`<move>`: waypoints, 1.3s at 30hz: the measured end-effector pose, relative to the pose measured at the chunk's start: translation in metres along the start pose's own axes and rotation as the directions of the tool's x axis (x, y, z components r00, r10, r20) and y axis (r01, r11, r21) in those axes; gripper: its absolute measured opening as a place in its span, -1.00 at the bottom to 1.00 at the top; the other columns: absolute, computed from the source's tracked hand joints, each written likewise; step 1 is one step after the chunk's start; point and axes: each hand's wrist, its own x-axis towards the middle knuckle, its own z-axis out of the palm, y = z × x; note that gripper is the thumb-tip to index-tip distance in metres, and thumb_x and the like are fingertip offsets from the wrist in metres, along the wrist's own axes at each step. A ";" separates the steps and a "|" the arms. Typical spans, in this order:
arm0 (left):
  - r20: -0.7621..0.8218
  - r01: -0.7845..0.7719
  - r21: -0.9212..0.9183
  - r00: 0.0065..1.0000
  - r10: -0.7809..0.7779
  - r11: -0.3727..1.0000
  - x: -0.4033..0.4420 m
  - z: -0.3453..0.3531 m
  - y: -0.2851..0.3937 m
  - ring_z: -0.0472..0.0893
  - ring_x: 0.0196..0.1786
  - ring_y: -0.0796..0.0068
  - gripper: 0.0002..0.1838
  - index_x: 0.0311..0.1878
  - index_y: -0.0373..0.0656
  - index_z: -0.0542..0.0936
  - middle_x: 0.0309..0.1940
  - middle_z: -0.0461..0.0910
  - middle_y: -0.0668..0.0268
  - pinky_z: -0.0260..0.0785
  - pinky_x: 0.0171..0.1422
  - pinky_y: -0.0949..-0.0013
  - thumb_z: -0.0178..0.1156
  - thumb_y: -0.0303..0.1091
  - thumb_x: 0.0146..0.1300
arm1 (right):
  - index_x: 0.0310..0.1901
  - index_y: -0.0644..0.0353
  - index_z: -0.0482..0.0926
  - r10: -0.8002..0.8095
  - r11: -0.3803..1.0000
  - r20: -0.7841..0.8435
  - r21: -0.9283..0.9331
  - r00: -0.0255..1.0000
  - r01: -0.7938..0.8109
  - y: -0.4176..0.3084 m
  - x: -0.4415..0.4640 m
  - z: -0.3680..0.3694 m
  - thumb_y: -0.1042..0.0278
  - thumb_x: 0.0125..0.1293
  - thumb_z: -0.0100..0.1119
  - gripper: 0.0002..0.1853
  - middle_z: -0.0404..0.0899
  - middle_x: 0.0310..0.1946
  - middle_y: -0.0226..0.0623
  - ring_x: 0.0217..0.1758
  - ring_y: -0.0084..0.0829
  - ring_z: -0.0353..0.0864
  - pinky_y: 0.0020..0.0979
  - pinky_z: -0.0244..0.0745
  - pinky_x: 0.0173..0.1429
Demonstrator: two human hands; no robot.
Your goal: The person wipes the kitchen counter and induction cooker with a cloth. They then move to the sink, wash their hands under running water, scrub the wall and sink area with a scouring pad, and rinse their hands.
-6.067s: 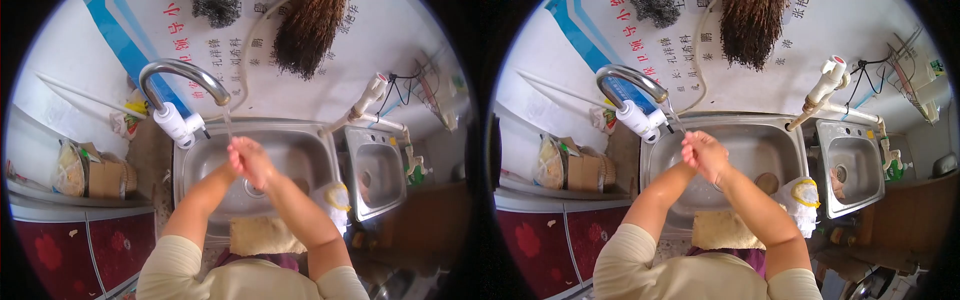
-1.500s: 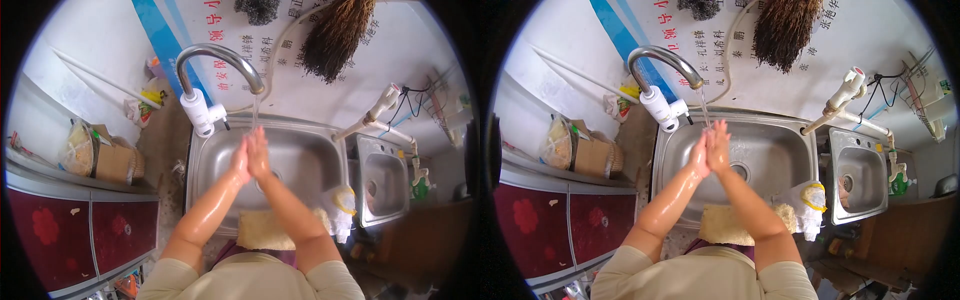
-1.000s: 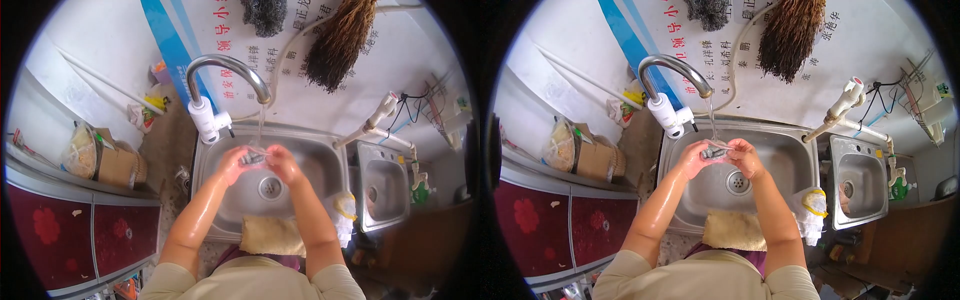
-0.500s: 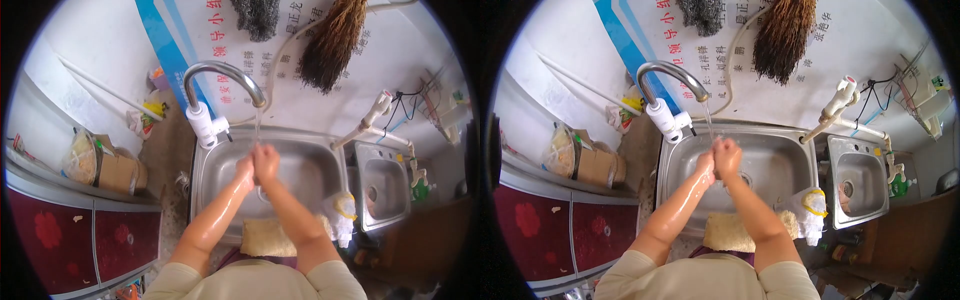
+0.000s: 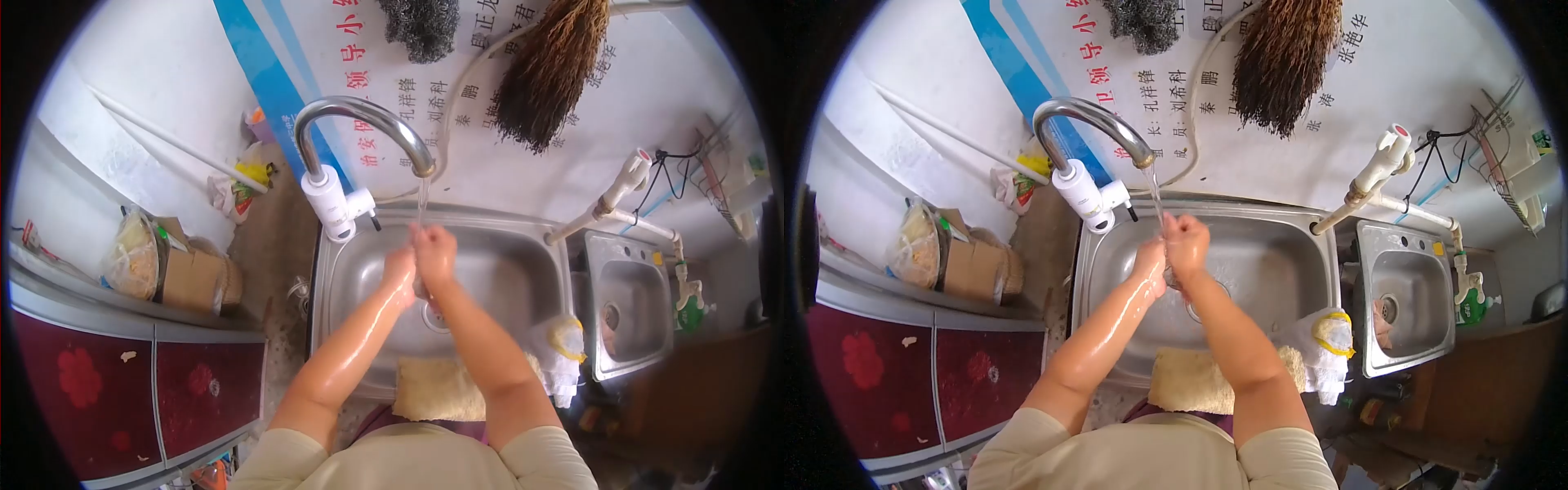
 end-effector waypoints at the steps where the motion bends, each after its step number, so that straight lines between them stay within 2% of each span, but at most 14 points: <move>1: -0.010 -0.017 -0.012 1.000 0.017 1.000 0.001 0.001 0.000 0.55 -0.23 0.41 -0.64 -0.19 -0.10 0.54 -0.32 0.57 0.33 0.40 -0.14 0.30 0.01 0.02 0.34 | -0.62 0.25 0.43 0.034 0.998 0.007 0.051 0.999 -0.035 0.003 -0.004 -0.001 0.27 0.25 0.17 -0.66 0.45 -0.69 -0.35 -0.60 -0.55 0.30 -0.39 0.31 -0.47; 4: 0.306 0.195 -0.374 0.949 -0.078 0.907 0.010 -0.009 0.004 0.50 -0.01 0.41 -0.66 -0.07 -0.08 0.54 -0.17 0.55 0.28 0.37 0.02 0.27 -0.01 -0.03 0.35 | -0.35 0.26 0.50 0.100 0.974 0.042 0.200 0.994 -0.107 0.009 -0.009 -0.002 0.22 0.31 0.11 -0.76 0.54 -0.47 -0.37 -0.43 -0.59 0.37 -0.46 0.35 -0.34; 5: 0.201 0.228 -0.391 0.967 -0.159 0.892 0.009 -0.006 0.011 0.41 0.12 0.43 -0.62 0.06 -0.08 0.48 0.01 0.47 0.25 0.34 0.14 0.27 -0.04 -0.03 0.36 | 0.00 0.27 0.45 0.084 0.975 0.141 0.192 0.986 -0.110 0.015 -0.023 -0.004 0.24 0.35 0.01 -0.69 0.53 -0.05 -0.14 -0.02 -0.42 0.49 -0.41 0.37 0.05; 8: 0.208 -0.075 -0.334 0.966 0.151 0.940 0.007 -0.010 0.000 0.36 0.22 0.42 -0.49 0.22 -0.08 0.36 0.20 0.36 0.24 0.27 0.25 0.26 -0.04 0.04 0.36 | 0.21 0.24 0.35 -0.408 0.901 0.103 -0.114 0.907 0.419 0.010 -0.056 0.005 0.28 0.37 -0.10 -0.58 0.26 0.28 0.05 0.39 -0.16 0.20 -0.32 0.06 0.39; 9: 0.310 -0.040 -0.403 0.934 0.178 0.914 0.006 -0.008 -0.007 0.23 0.35 0.44 -0.42 0.34 -0.10 0.21 0.34 0.21 0.24 0.13 0.39 0.30 -0.10 0.03 0.39 | 0.31 0.21 0.25 -0.176 0.982 0.200 -0.028 0.964 0.185 -0.008 -0.056 -0.002 0.34 0.35 -0.16 -0.51 -0.05 0.42 0.08 0.52 -0.09 -0.18 -0.27 -0.34 0.51; 11: 0.414 0.011 -0.346 0.899 0.142 0.938 -0.018 0.002 -0.007 0.17 0.40 0.43 -0.42 0.38 -0.11 0.16 0.38 0.15 0.26 0.05 0.43 0.32 -0.18 0.01 0.42 | 0.30 0.24 0.26 -0.084 0.995 0.152 -0.048 0.985 0.092 -0.031 -0.033 -0.009 0.33 0.37 -0.18 -0.53 -0.04 0.43 0.01 0.53 -0.13 -0.20 -0.29 -0.33 0.51; 17: 0.337 0.038 -0.535 0.926 0.172 0.844 0.011 -0.017 -0.021 0.15 0.42 0.43 -0.45 0.43 -0.06 0.08 0.41 0.12 0.31 -0.07 0.48 0.34 -0.33 -0.04 0.47 | 0.22 0.16 0.39 -0.499 0.838 0.253 -0.102 0.828 0.536 -0.004 -0.068 0.001 0.40 0.39 -0.26 -0.59 0.04 0.40 0.02 0.51 -0.05 -0.17 -0.14 -0.40 0.51; 21: 0.497 0.069 -0.350 0.859 0.123 0.934 -0.030 0.000 -0.009 0.12 0.43 0.37 -0.40 0.41 -0.02 0.12 0.42 0.11 0.33 -0.05 0.48 0.27 -0.31 0.09 0.42 | 0.18 0.10 0.45 -0.225 0.933 0.160 -0.248 0.961 0.260 0.022 -0.002 -0.012 0.23 0.39 -0.11 -0.62 0.21 0.33 -0.06 0.48 0.00 -0.05 -0.04 -0.38 0.49; 24: 0.382 0.101 -0.475 0.919 0.101 0.874 -0.016 -0.008 -0.010 0.12 0.44 0.35 -0.30 0.44 -0.01 0.02 0.43 0.06 0.28 -0.03 0.47 0.23 -0.22 0.19 0.38 | 0.18 0.13 0.44 -0.311 0.842 0.353 -0.329 0.882 0.428 0.036 -0.030 -0.009 0.25 0.39 -0.10 -0.63 0.32 0.27 -0.09 0.45 -0.02 0.04 -0.10 -0.31 0.49; 28: 0.346 0.227 -0.552 0.938 -0.027 0.803 0.008 -0.021 -0.010 0.20 0.39 0.26 -0.25 0.43 -0.03 0.01 0.39 0.10 0.20 0.06 0.43 0.19 -0.22 0.25 0.34 | 0.11 0.17 0.47 -0.389 0.888 0.185 -0.185 0.903 0.421 0.004 -0.052 0.002 0.29 0.39 -0.09 -0.67 0.49 0.07 -0.07 0.25 -0.07 0.34 -0.16 -0.02 0.40; 32: 0.364 0.170 -0.520 0.930 0.038 0.837 -0.005 -0.016 -0.007 0.28 0.34 0.24 -0.35 0.25 -0.18 0.33 0.29 0.30 0.13 0.11 0.40 0.23 -0.23 0.18 0.37 | -0.03 0.24 0.49 -0.152 0.988 0.058 0.022 0.987 0.151 -0.005 -0.036 -0.001 0.30 0.40 -0.06 -0.75 0.59 -0.28 -0.14 -0.17 -0.27 0.57 -0.27 0.38 0.04; 33: 0.201 0.097 -0.504 0.980 0.007 0.858 -0.026 -0.004 0.006 0.41 0.23 0.29 -0.40 0.16 -0.19 0.43 0.18 0.44 0.25 0.21 0.32 0.24 -0.23 0.15 0.39 | -0.24 0.27 0.49 -0.164 0.981 -0.019 0.106 0.986 0.165 0.006 -0.026 0.005 0.26 0.42 -0.07 -0.76 0.51 -0.51 -0.28 -0.47 -0.46 0.46 -0.39 0.41 -0.33; 36: 0.214 0.066 -0.478 0.976 0.043 0.876 -0.016 -0.009 -0.005 0.40 0.24 0.34 -0.39 0.17 -0.19 0.41 0.17 0.44 0.32 0.18 0.34 0.25 -0.23 0.15 0.39 | -0.38 0.21 0.39 0.119 0.861 0.174 0.473 0.978 -0.189 0.025 -0.011 0.004 0.24 0.44 -0.14 -0.73 0.40 -0.51 -0.38 -0.49 -0.55 0.37 -0.44 0.35 -0.42; 39: 0.329 0.130 -0.552 0.942 0.072 0.824 -0.019 -0.011 -0.005 0.40 0.23 0.35 -0.40 0.19 -0.17 0.40 0.14 0.46 0.33 0.19 0.32 0.26 -0.22 0.14 0.39 | -0.51 0.13 0.31 0.214 0.859 0.216 0.422 0.952 -0.289 0.015 -0.009 0.000 0.17 0.45 -0.16 -0.64 0.31 -0.63 -0.40 -0.56 -0.55 0.29 -0.43 0.27 -0.49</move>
